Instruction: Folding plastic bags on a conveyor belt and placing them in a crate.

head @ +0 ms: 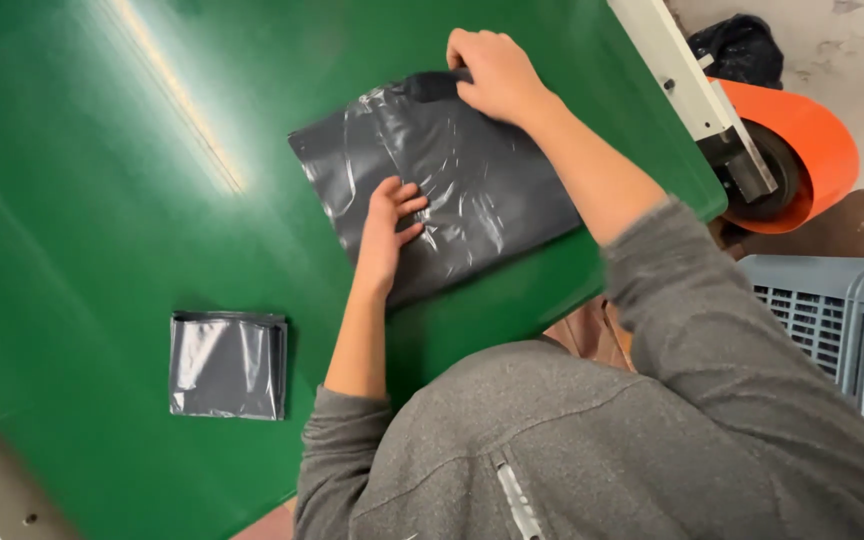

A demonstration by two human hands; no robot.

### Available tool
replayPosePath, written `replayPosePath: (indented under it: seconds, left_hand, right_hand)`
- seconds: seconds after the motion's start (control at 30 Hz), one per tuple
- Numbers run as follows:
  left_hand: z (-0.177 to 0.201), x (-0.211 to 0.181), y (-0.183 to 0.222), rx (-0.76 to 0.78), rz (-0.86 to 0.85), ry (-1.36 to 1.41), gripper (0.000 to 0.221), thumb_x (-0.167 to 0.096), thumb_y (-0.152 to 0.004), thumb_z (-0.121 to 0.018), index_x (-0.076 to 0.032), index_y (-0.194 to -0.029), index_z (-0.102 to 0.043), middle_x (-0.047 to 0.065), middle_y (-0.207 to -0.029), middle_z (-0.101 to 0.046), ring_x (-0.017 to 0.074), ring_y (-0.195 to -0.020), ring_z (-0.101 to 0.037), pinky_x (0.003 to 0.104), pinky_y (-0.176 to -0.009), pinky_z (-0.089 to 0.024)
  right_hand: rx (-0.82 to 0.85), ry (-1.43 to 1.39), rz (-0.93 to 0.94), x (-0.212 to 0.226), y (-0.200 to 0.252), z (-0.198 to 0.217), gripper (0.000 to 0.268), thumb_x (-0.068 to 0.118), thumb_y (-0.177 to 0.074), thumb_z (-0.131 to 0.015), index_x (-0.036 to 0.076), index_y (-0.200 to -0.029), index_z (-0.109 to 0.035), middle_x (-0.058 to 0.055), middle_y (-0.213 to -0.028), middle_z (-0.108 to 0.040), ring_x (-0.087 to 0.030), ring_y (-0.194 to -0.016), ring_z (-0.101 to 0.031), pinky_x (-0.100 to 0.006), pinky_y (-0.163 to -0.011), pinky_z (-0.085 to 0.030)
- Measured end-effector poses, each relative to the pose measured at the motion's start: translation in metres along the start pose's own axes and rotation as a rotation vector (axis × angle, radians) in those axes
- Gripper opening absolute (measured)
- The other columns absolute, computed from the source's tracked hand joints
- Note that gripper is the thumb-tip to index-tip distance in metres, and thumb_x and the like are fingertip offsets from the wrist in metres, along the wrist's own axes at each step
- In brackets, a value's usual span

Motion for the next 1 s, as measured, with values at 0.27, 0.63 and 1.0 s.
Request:
replayPosePath:
  seconds: [0.27, 0.63, 1.0]
  left_hand:
    - [0.054, 0.054, 0.032, 0.019, 0.371, 0.858, 0.107, -0.085, -0.084, -0.016, -0.005, -0.149, -0.044, 0.013, -0.149, -0.051, 0.0308, -0.131, -0.053, 0.048, -0.104, -0.046]
    - [-0.002, -0.051, 0.166, -0.194, -0.848, -1.483, 0.054, -0.037, -0.076, -0.075, -0.011, -0.122, -0.062, 0.005, -0.126, -0.063, 0.0293, -0.119, -0.059, 0.045, -0.088, -0.05]
    - [-0.055, -0.027, 0.103, 0.72, -0.297, -0.966, 0.032, -0.041, -0.095, -0.059, -0.013, -0.098, -0.073, 0.011, -0.089, -0.075, 0.0317, -0.083, -0.071, 0.043, -0.075, -0.055]
  right_hand:
    - [-0.398, -0.122, 0.104, 0.09, 0.187, 0.05, 0.025, 0.0, -0.068, -0.073, 0.013, -0.089, -0.068, 0.0, -0.101, -0.067, -0.027, -0.108, -0.059, -0.043, -0.094, -0.042]
    - [-0.387, 0.204, 0.05, 0.121, 0.248, 0.012, 0.028, 0.002, -0.075, -0.069, 0.007, -0.103, -0.071, -0.009, -0.127, -0.067, -0.036, -0.132, -0.054, -0.052, -0.111, -0.041]
    - [-0.133, -0.35, 0.227, 0.178, 0.292, -0.072, 0.042, 0.003, -0.085, -0.07, 0.003, -0.127, -0.067, -0.014, -0.135, -0.066, -0.036, -0.129, -0.06, -0.044, -0.11, -0.048]
Point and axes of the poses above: each hand's wrist, its own y-axis away from the middle knuckle, its own z-axis out of the back of the hand, x = y × z, the point moved 5 cm from there along -y, towards the middle knuckle
